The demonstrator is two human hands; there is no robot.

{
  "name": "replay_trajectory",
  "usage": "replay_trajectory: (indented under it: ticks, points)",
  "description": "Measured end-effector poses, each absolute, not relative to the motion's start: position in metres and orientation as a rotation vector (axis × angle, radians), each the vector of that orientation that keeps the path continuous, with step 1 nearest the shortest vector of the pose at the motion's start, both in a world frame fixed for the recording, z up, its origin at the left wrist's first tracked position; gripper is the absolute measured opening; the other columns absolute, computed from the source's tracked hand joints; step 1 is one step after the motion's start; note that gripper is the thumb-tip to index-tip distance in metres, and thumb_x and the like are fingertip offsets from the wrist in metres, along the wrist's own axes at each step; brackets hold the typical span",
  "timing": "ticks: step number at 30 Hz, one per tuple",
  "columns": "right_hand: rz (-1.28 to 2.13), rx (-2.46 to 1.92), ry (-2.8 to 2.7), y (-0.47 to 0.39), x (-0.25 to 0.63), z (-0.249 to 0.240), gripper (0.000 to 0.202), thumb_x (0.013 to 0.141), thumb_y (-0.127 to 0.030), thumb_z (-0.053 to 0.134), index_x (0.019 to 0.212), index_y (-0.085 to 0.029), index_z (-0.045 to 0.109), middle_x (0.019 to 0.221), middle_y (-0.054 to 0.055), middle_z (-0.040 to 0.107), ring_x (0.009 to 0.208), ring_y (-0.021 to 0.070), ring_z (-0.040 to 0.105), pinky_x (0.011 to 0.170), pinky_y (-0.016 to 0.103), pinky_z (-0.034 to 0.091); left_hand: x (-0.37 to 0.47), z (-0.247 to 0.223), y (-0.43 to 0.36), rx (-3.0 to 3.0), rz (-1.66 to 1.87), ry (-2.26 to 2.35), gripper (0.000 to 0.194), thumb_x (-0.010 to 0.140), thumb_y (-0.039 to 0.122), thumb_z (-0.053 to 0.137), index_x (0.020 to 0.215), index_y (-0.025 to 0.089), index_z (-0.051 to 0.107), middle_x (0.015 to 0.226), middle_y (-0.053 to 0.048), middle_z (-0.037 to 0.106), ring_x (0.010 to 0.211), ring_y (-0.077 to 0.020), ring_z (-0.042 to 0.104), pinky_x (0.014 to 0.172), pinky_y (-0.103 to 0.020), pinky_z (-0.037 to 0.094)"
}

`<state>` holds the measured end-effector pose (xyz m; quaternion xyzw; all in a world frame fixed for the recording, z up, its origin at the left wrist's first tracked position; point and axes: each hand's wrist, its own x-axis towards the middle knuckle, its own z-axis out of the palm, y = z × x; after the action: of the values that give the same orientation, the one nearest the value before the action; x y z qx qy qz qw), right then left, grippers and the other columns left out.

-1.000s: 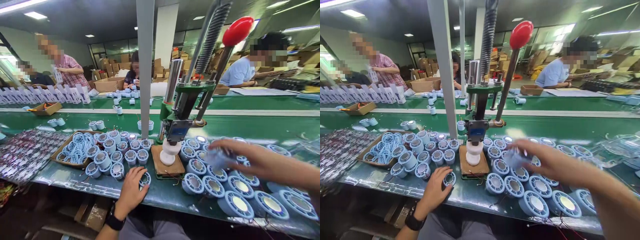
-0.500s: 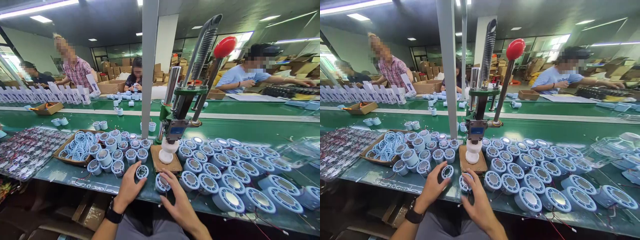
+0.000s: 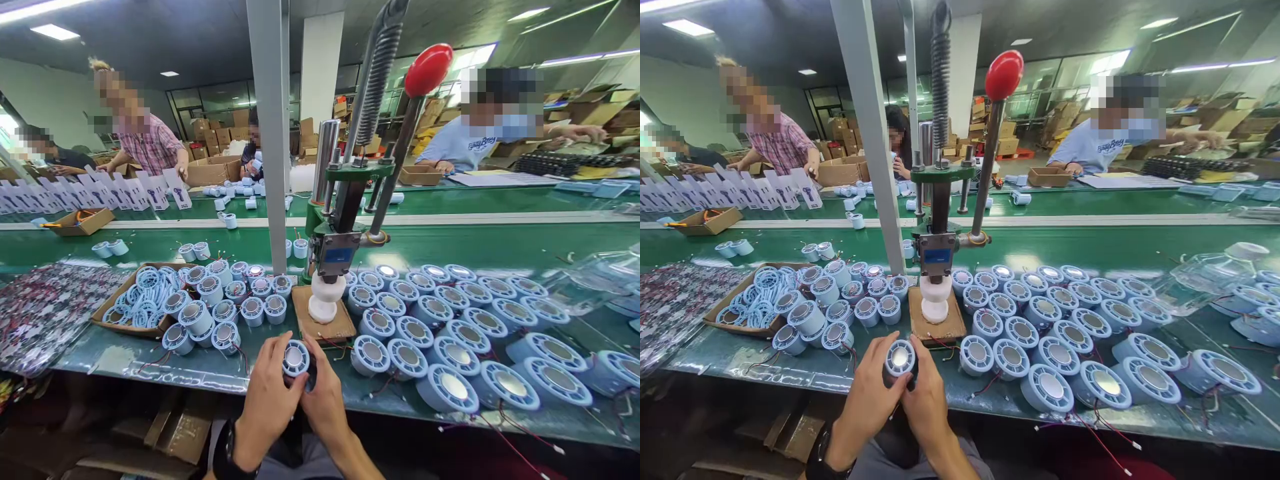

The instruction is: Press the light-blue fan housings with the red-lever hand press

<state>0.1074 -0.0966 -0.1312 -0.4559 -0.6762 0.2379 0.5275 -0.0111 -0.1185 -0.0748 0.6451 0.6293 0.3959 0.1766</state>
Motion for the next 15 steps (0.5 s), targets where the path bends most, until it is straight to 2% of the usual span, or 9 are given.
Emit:
replay_trajectory:
  ticks: [3, 6, 9, 12, 15]
  points:
    - [0.552, -1.091, -1.629, -0.098, 0.105, -0.131, 0.059, 0.081, -0.018, 0.061, 0.139, -0.019, 0.050, 0.125, 0.012, 0.065, 0.112, 0.0249, 0.066, 0.097, 0.041, 0.056, -0.007, -0.082, -0.121, 1.755, 1.162, 1.815, 0.062, 0.078, 0.014, 0.062, 0.137, 0.026, 0.049, 0.130, -0.010, 0.057, 0.125, -0.0285, 0.054, 0.108, -0.047, 0.045]
    - [0.541, -1.102, -1.742, -0.098, 0.109, -0.125, 0.052, 0.081, -0.012, 0.056, 0.133, -0.019, 0.056, 0.123, 0.013, 0.064, 0.111, 0.0238, 0.066, 0.095, 0.039, 0.058, 0.000, -0.093, -0.123, 1.685, 1.205, 1.816, 0.059, 0.082, 0.018, 0.057, 0.140, 0.022, 0.046, 0.137, -0.013, 0.053, 0.130, -0.0287, 0.050, 0.111, -0.048, 0.042]
    - [0.526, -1.091, -2.079, -0.091, 0.132, -0.093, 0.060, 0.073, -0.005, 0.057, 0.131, -0.019, 0.060, 0.123, 0.013, 0.064, 0.111, 0.0269, 0.065, 0.090, 0.040, 0.060, 0.001, -0.098, -0.122, 1.614, 1.195, 1.759, 0.053, 0.085, 0.024, 0.055, 0.137, 0.017, 0.048, 0.138, -0.015, 0.055, 0.130, -0.0286, 0.051, 0.111, -0.049, 0.041]
    - [0.369, -0.966, -2.285, -0.070, 0.170, -0.010, 0.068, 0.069, -0.007, 0.066, 0.135, -0.023, 0.058, 0.131, 0.011, 0.060, 0.118, 0.0301, 0.061, 0.092, 0.044, 0.059, -0.006, -0.081, -0.111, 1.544, 1.095, 1.758, 0.053, 0.077, 0.025, 0.064, 0.128, 0.016, 0.056, 0.126, -0.013, 0.065, 0.118, -0.0296, 0.061, 0.106, -0.048, 0.046]
    - [-0.025, -0.900, -2.029, -0.033, 0.201, 0.113, 0.056, 0.079, -0.014, 0.067, 0.134, -0.019, 0.057, 0.132, 0.010, 0.058, 0.126, 0.0277, 0.054, 0.107, 0.051, 0.045, -0.014, -0.049, -0.087, 1.581, 1.106, 1.739, 0.052, 0.070, 0.025, 0.072, 0.121, 0.017, 0.063, 0.114, -0.009, 0.071, 0.107, -0.0281, 0.066, 0.100, -0.044, 0.050]
